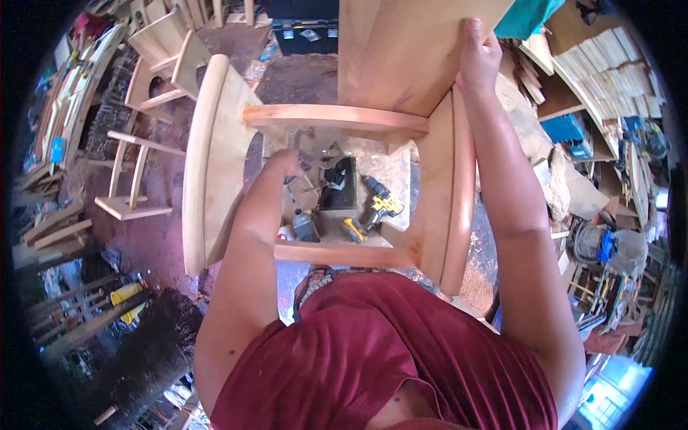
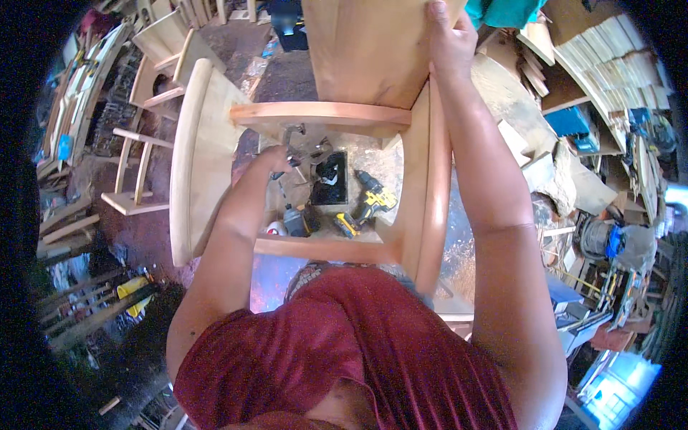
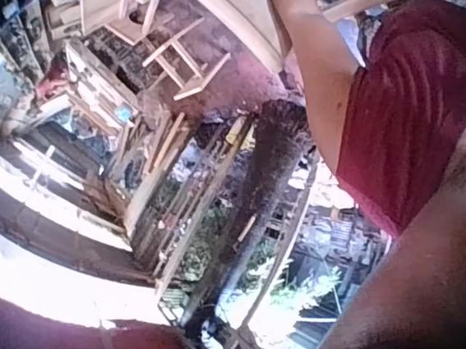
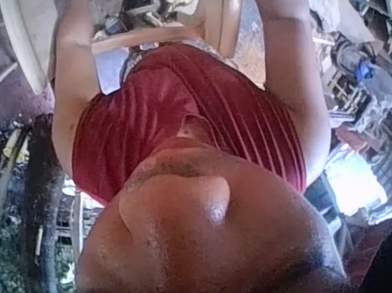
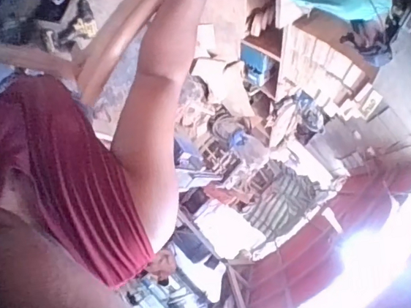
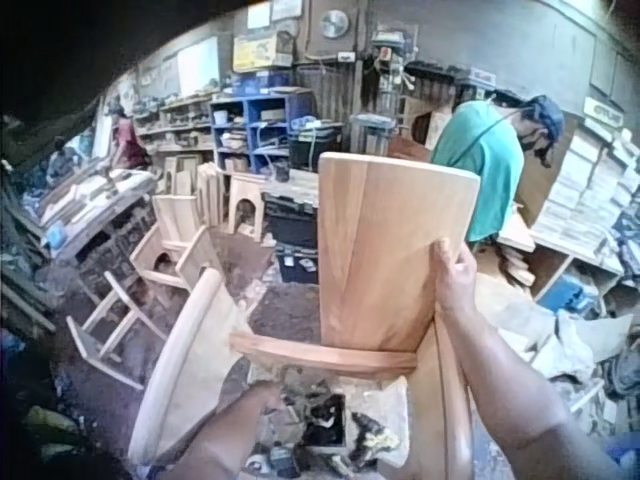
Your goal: The person applies glue to the joints of a wooden chair frame using a glue bottle, fits a wooden board onto the frame, and secures it in place with a clamp.
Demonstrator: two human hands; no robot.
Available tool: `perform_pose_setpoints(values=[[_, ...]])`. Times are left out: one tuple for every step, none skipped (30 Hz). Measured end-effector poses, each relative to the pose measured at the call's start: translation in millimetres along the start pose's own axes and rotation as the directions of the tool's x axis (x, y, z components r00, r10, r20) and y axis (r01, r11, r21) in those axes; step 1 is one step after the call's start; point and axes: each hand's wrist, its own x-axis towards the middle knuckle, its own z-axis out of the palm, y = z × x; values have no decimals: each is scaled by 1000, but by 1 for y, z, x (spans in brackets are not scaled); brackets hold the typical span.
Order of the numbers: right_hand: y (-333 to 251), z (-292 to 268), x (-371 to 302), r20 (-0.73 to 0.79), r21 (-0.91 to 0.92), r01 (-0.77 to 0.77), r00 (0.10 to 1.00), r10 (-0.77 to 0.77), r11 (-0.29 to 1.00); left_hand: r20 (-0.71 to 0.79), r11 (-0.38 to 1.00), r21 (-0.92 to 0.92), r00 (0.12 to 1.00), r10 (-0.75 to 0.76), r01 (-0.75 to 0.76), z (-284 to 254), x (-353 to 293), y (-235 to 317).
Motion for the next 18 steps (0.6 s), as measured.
perform_pose_setpoints(values=[[0, -2, 0, -8, -17, 4, 1000, -5, 1000, 69, 1000, -17, 998, 14, -13, 3, 8, 0], [0, -3, -1, -10, -28, 4, 1000, -4, 1000, 73, 1000, -19, 997, 26, -25, 5, 7, 2], [1, -4, -1, -12, -38, 2, 1000, -2, 999, 21, 994, -61, 996, 88, -87, 7, 5, 3], [1, -6, 0, -13, -48, -1, 1000, 0, 999, -33, 984, -101, 989, 147, -149, 9, 7, 5], [2, -5, -1, -10, -50, -8, 1000, 8, 999, -27, 983, -108, 989, 144, -146, 12, 8, 1], [2, -5, 1, -18, -57, -16, 1000, 15, 998, -41, 982, -111, 988, 151, -154, 15, 13, -3], [1, -6, 2, -27, -64, -25, 999, 23, 998, -53, 980, -114, 986, 157, -162, 17, 18, -6], [1, -2, 2, -23, -63, -34, 999, 33, 997, -48, 981, -120, 987, 151, -155, 18, 24, -8], [-2, 1, 1, -35, -61, -20, 999, 18, 998, -30, 987, -111, 993, 114, -117, 18, 30, -10], [-3, 3, 0, -47, -60, -5, 999, 3, 998, -12, 992, -101, 997, 78, -79, 19, 35, -12], [-2, 3, 1, -51, -54, -11, 999, 8, 998, -29, 971, -211, 994, 104, -108, 25, 45, -21], [-1, 1, 1, -50, -55, -15, 999, 12, 998, -27, 971, -214, 994, 103, -106, 29, 54, -25], [-1, 0, 1, -60, -43, -17, 998, 14, 999, -14, 969, -230, 996, 92, -93, 32, 63, -30], [0, -2, 2, -74, -38, -18, 997, 15, 999, 1, 966, -245, 996, 89, -86, 37, 73, -30], [-10, 5, -4, -29, -95, 14, 999, -17, 995, 6, 965, -247, 996, 88, -84, 44, 76, -33], [-10, 13, -6, -28, -95, 9, 1000, -12, 995, -8, 950, -281, 991, 136, -133, 51, 78, -37], [-12, 14, -8, -39, -80, 16, 999, -19, 997, -17, 931, -313, 981, 192, -188, 54, 76, -31], [-12, 13, -9, -49, -65, 23, 998, -26, 998, -8, 930, -315, 980, 197, -189, 54, 75, -27]])
